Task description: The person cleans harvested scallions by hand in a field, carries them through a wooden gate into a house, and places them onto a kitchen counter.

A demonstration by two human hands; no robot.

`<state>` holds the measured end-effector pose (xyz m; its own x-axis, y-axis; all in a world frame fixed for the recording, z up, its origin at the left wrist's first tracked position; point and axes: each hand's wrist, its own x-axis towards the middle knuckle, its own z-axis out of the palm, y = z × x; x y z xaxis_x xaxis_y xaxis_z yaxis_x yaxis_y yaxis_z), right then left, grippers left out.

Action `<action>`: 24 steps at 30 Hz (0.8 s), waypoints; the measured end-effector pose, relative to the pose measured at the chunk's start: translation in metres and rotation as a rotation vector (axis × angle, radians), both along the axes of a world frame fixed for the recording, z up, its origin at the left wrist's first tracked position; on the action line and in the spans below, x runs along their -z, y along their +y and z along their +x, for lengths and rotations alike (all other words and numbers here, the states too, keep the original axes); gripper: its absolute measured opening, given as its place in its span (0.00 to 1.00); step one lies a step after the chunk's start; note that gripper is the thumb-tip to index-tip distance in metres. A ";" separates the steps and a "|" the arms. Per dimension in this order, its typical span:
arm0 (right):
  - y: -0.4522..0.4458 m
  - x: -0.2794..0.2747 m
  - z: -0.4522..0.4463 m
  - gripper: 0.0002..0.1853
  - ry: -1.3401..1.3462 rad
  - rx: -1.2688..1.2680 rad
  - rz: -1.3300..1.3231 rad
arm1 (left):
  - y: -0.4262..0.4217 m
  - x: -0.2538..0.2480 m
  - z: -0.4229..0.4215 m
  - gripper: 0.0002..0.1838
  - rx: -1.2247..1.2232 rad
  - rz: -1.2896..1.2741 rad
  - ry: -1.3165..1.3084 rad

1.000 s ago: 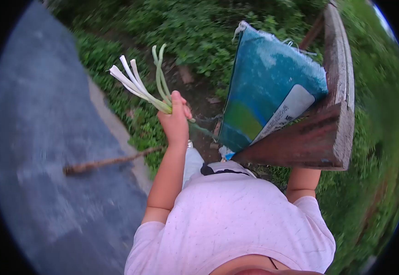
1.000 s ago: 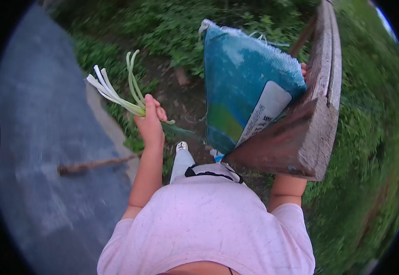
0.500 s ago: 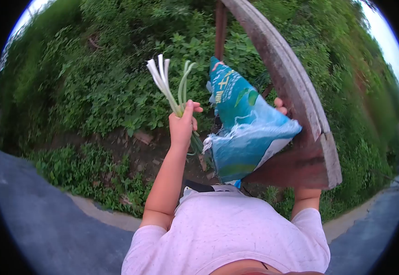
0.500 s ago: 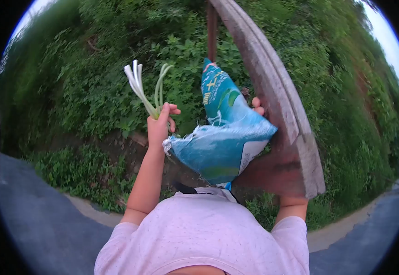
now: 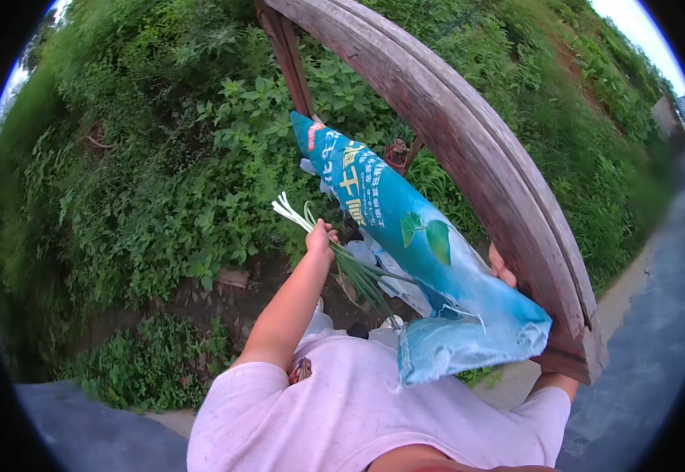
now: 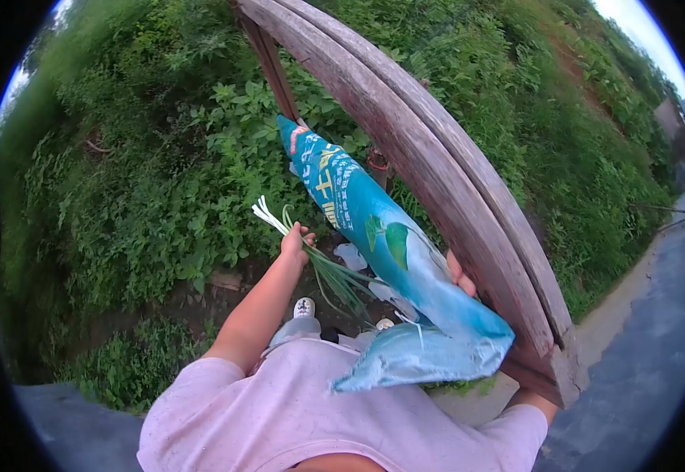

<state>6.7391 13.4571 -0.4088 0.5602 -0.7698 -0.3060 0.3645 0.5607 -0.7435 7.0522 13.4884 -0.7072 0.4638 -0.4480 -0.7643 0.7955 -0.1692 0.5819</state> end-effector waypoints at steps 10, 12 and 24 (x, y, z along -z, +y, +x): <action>0.010 0.001 0.002 0.40 0.035 0.132 0.020 | -0.011 -0.012 -0.035 0.20 0.284 -0.226 0.418; 0.015 0.001 -0.004 0.40 0.036 0.150 0.020 | -0.009 -0.014 -0.040 0.20 0.312 -0.244 0.438; 0.039 0.001 -0.049 0.43 -0.025 0.270 0.022 | -0.011 -0.095 -0.082 0.15 0.194 -0.710 0.301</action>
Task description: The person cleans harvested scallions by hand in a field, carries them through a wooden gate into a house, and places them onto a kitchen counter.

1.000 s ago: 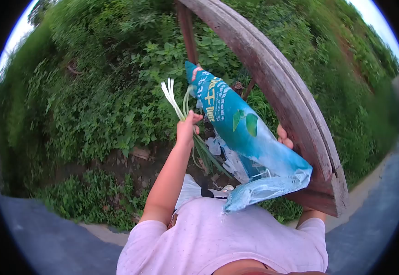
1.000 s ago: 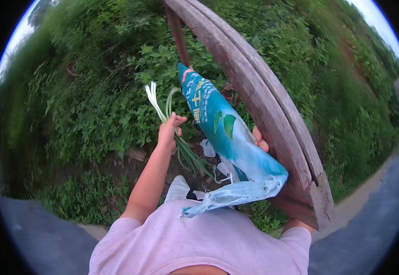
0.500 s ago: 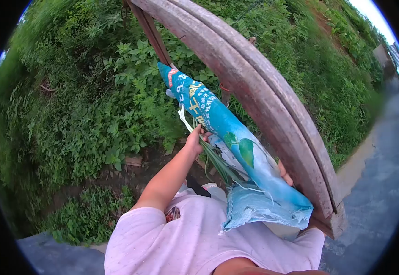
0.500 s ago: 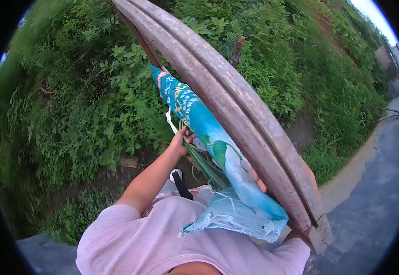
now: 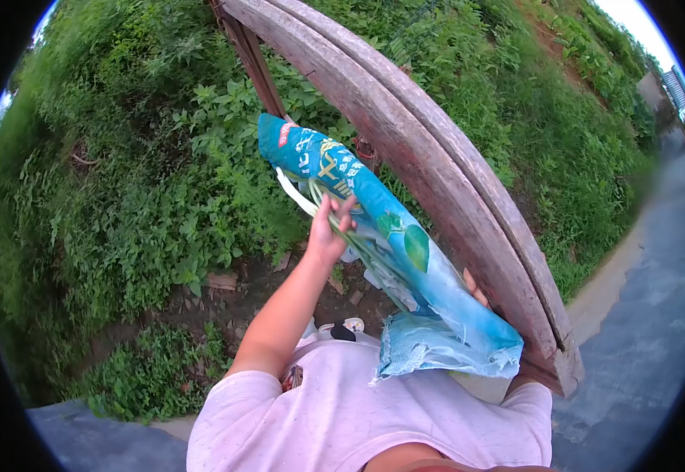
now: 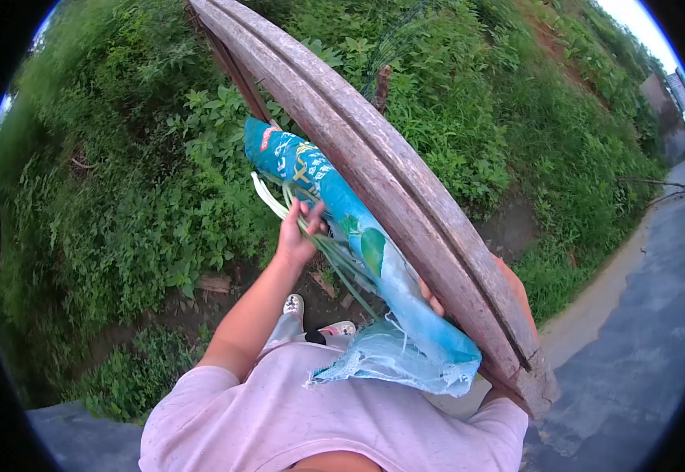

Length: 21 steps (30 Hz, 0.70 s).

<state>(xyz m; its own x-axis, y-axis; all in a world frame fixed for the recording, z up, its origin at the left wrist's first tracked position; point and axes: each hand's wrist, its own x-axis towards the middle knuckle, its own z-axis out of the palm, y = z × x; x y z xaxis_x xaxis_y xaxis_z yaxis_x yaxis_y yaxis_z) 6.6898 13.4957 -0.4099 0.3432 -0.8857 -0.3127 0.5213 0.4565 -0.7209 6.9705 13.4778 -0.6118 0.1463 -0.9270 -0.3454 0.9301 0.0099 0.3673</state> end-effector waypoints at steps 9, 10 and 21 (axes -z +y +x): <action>-0.047 -0.024 -0.092 0.56 -0.032 -0.532 -0.493 | -0.060 -0.088 -0.034 0.13 -0.031 -0.209 -0.229; -0.036 -0.035 -0.098 0.56 -0.028 -0.524 -0.497 | -0.066 -0.090 -0.036 0.15 -0.060 -0.222 -0.210; 0.097 -0.106 0.026 0.42 2.148 -0.195 -1.243 | -0.074 -0.084 -0.022 0.15 -0.045 -0.373 -0.979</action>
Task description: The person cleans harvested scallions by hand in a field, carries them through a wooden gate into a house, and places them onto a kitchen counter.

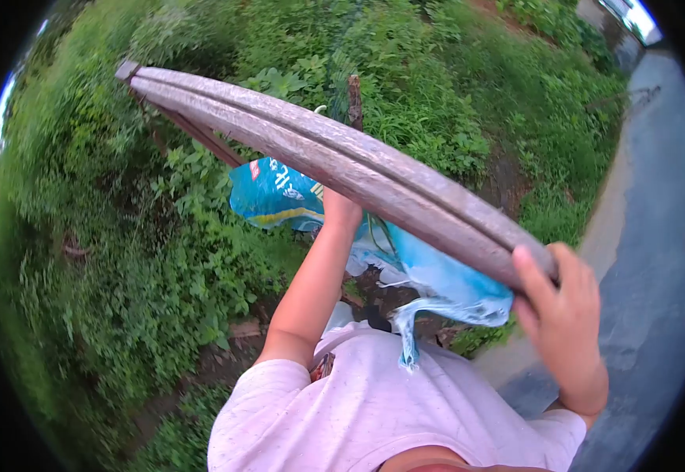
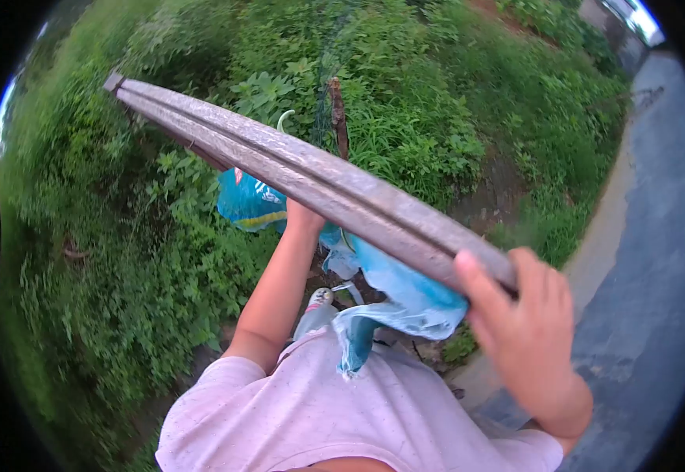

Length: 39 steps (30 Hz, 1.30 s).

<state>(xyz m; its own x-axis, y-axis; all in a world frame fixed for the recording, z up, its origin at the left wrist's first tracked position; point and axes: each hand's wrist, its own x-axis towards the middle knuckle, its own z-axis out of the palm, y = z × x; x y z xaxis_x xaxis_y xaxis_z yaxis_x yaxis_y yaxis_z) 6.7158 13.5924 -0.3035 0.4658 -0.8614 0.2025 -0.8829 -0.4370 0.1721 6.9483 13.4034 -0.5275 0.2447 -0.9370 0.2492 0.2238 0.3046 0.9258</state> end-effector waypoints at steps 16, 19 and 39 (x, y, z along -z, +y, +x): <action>-0.052 -0.004 -0.016 0.34 -0.035 0.244 -0.083 | -0.032 -0.102 0.170 0.20 0.061 0.153 0.759; -0.044 -0.011 -0.021 0.32 -0.045 0.238 -0.046 | -0.051 -0.102 0.195 0.18 0.262 0.215 0.760; 0.054 -0.037 0.089 0.36 -0.095 0.663 -0.050 | -0.087 -0.105 0.225 0.14 0.826 0.479 0.923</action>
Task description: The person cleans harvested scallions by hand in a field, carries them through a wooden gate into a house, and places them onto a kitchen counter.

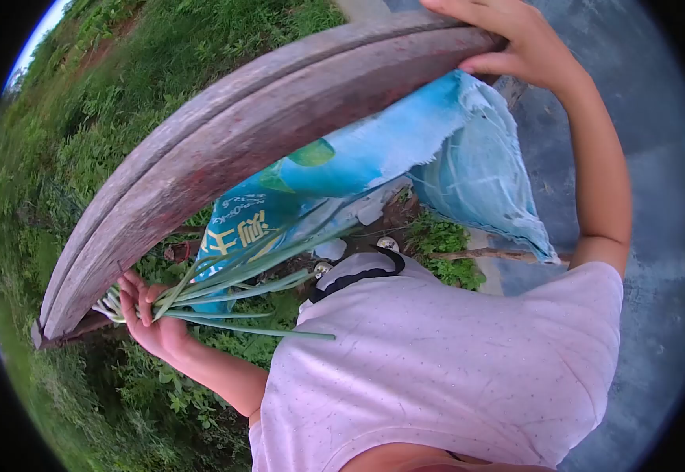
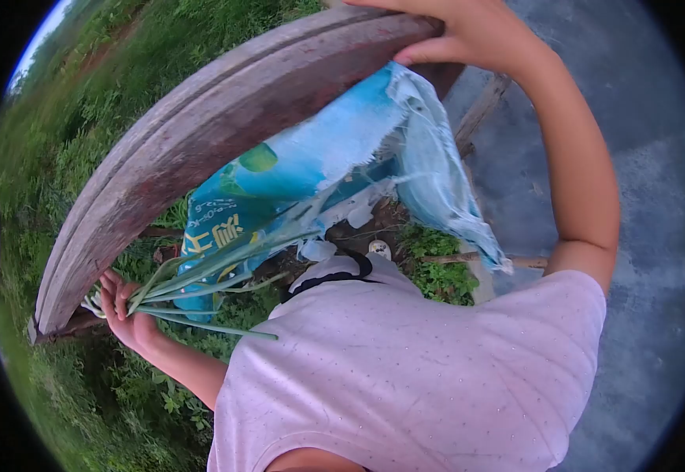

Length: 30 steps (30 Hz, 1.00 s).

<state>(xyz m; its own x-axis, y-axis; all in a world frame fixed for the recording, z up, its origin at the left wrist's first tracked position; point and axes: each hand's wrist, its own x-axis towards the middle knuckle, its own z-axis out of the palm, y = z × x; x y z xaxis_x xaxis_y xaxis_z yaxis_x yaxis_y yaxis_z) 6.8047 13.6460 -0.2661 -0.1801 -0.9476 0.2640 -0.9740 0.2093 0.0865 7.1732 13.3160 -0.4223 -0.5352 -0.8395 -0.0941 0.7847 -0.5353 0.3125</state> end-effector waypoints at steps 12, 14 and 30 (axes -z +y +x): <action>0.023 0.017 0.031 0.33 0.085 -0.017 -0.181 | -0.012 0.001 -0.001 0.13 0.081 0.024 0.009; 0.023 0.015 0.039 0.33 0.027 0.033 -0.152 | -0.003 -0.001 -0.003 0.11 0.049 0.037 -0.028; 0.045 0.031 0.052 0.35 0.158 0.074 -0.167 | 0.030 -0.003 -0.037 0.05 -0.120 0.191 -0.194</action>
<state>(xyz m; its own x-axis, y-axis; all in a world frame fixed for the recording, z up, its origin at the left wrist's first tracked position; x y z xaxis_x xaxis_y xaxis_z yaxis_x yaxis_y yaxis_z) 6.8563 13.6907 -0.2973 -0.1916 -0.8742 0.4462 -0.9326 0.3039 0.1948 7.1358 13.3462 -0.4195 -0.3900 -0.8527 -0.3477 0.7812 -0.5063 0.3654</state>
